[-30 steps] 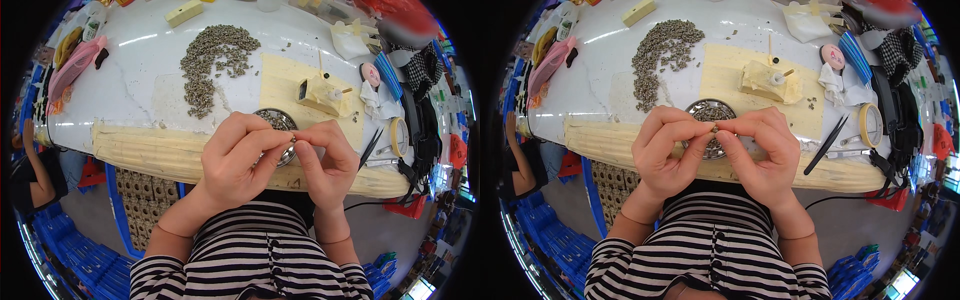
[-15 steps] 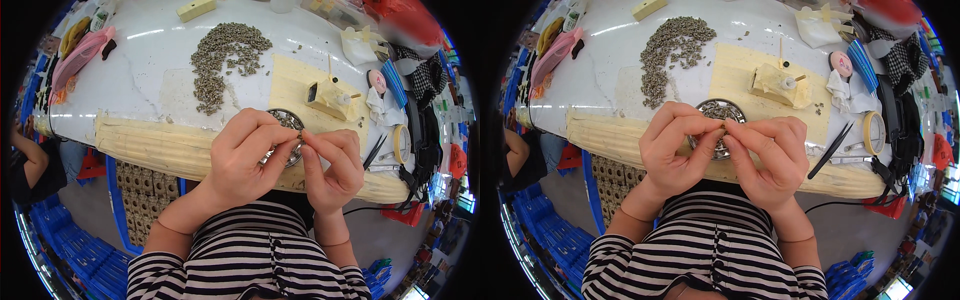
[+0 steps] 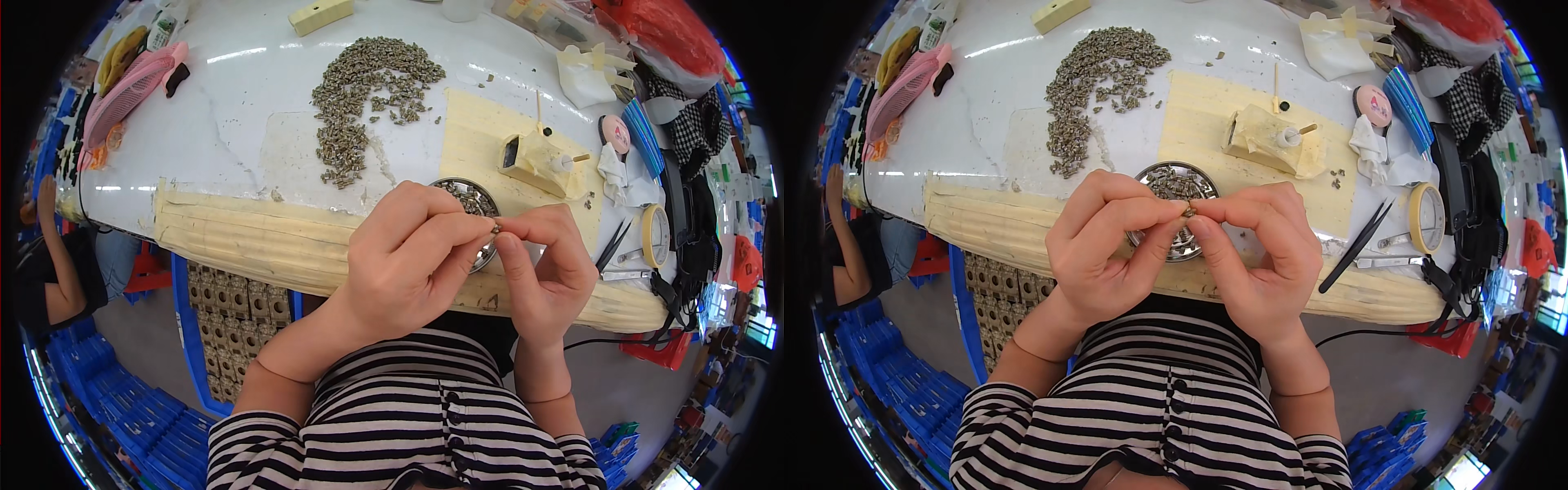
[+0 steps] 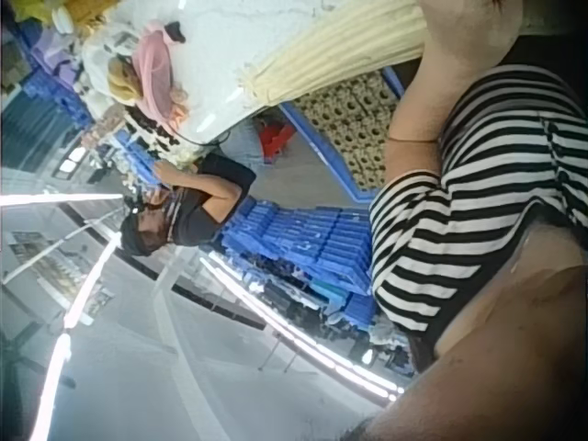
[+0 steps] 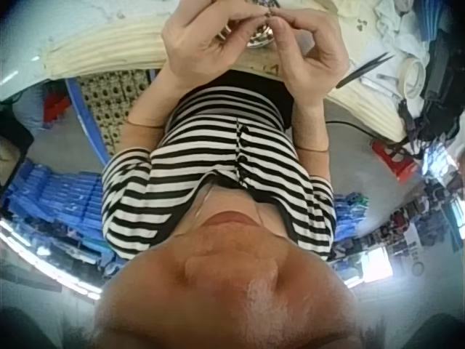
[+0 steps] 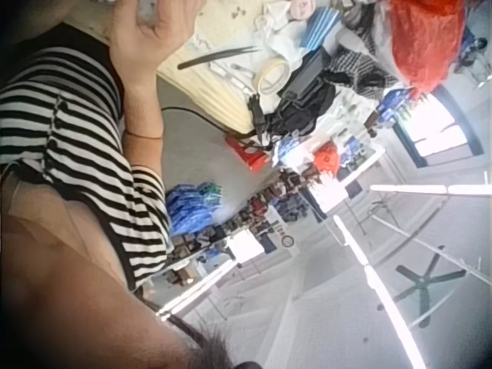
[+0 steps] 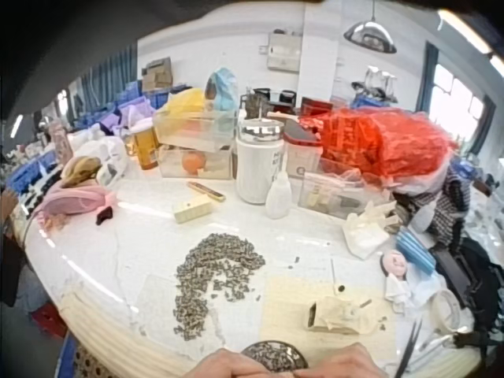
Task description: The person picks up small metal components from a dish by hand and places them onto a larger plastic unit on the workbench.
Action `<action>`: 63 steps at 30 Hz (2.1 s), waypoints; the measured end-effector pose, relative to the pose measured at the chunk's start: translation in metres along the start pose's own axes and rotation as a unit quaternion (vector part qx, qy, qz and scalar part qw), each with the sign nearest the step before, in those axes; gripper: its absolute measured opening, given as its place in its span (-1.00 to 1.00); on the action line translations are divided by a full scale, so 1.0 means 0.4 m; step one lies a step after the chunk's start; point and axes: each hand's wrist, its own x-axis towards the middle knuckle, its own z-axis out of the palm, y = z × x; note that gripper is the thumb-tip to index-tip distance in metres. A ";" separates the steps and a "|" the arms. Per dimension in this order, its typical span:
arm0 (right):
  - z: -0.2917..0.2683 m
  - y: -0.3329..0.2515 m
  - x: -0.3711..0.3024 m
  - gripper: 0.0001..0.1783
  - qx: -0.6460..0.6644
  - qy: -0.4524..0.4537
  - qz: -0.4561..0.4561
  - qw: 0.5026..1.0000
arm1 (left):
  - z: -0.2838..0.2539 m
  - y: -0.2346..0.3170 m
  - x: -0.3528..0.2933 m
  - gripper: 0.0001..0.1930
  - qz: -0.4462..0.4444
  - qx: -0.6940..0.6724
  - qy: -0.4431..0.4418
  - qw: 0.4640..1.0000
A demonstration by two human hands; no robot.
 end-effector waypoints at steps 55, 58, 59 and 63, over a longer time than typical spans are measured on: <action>0.000 -0.011 -0.001 -0.82 -0.078 0.013 -0.035 0.996 | -0.152 -0.046 0.037 -0.91 -0.133 0.253 -0.095 0.954; 0.000 -0.010 -0.001 -0.82 -0.077 0.011 -0.037 0.996 | -0.151 -0.045 0.036 -0.92 -0.144 0.241 -0.068 0.957; 0.000 -0.010 -0.001 -0.81 -0.076 0.011 -0.038 0.996 | -0.152 -0.045 0.036 -0.92 -0.138 0.237 -0.063 0.960; 0.002 -0.012 0.000 -0.81 -0.073 0.010 -0.037 0.997 | -0.150 -0.040 0.035 -0.91 -0.141 0.213 -0.018 0.967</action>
